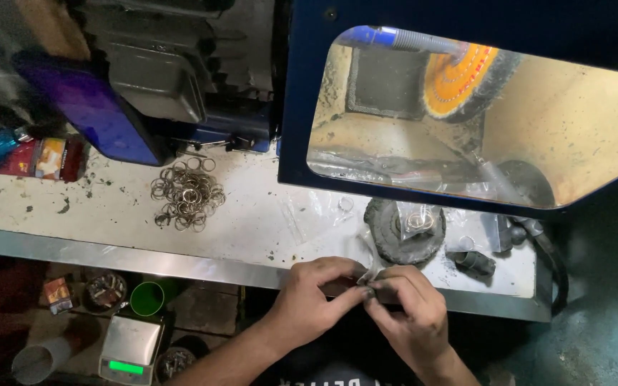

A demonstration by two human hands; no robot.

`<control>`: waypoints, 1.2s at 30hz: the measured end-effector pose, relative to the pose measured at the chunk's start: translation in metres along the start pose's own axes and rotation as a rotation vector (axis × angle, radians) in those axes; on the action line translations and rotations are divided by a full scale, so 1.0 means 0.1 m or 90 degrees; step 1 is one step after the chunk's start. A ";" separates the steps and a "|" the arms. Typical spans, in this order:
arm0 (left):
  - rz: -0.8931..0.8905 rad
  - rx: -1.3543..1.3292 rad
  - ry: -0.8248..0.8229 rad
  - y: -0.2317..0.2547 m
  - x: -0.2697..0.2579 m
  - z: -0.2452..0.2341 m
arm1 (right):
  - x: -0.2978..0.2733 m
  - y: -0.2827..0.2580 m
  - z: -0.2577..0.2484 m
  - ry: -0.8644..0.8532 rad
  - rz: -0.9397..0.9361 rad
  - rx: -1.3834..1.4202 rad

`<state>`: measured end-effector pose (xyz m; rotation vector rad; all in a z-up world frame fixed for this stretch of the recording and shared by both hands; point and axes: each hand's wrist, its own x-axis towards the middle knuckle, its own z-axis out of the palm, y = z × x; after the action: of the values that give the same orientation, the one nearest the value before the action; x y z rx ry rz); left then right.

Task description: Using a handheld rotary tool to polish small metal rings and then sorting them into plastic bags at a workbench.

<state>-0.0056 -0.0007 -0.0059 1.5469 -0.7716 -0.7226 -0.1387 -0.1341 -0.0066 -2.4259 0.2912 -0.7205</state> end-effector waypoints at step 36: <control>-0.002 -0.232 -0.089 -0.08 0.42 -0.31 | 0.20 0.43 -0.07 -0.082 0.506 0.401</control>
<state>0.0440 -0.0159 -0.0118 1.1783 -0.6951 -0.9247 -0.1278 -0.1789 -0.0186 -1.5540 0.7803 -0.2315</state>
